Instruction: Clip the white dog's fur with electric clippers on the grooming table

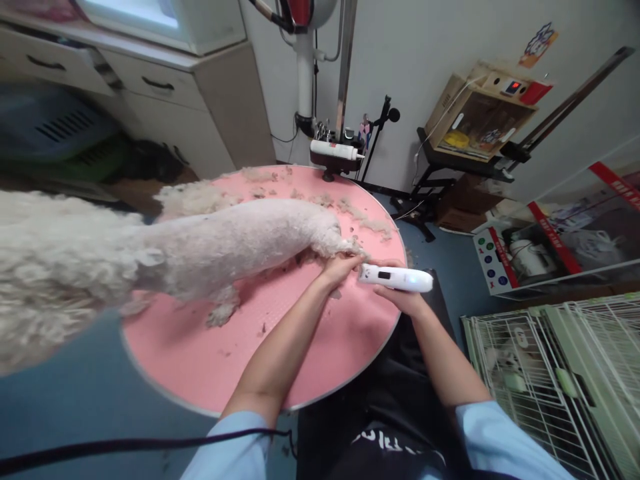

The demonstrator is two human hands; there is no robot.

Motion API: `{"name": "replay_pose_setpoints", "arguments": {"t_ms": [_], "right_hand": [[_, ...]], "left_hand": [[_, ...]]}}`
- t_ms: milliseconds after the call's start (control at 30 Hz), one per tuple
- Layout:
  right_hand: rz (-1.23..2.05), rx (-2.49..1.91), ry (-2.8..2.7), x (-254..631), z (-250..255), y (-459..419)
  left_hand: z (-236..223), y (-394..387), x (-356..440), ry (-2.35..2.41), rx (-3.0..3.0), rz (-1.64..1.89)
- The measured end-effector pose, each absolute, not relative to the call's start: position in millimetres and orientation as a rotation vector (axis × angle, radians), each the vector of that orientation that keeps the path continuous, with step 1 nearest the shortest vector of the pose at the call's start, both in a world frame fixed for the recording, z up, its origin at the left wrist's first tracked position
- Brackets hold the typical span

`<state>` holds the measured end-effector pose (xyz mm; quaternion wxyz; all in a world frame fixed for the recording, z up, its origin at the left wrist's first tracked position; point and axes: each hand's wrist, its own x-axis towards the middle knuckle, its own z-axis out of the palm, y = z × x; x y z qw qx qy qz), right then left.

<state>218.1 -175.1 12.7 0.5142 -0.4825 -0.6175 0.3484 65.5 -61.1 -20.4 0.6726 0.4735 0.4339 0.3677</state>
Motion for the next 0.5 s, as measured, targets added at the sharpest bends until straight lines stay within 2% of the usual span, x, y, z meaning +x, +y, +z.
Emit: {"name": "replay_pose_setpoints", "arguments": {"t_ms": [133, 333, 500], "right_hand": [[0.588, -1.202, -1.188, 191, -18, -200], [0.127, -1.191, -1.345, 168, -40, -203], [0.028, -1.23, -1.393, 169, -47, -197]], "left_hand": [[-14, -64, 68, 0.882, 1.077, 0.861], [-7, -69, 69, 0.873, 1.045, 0.857], [-4, -73, 70, 0.863, 1.047, 0.803]]}}
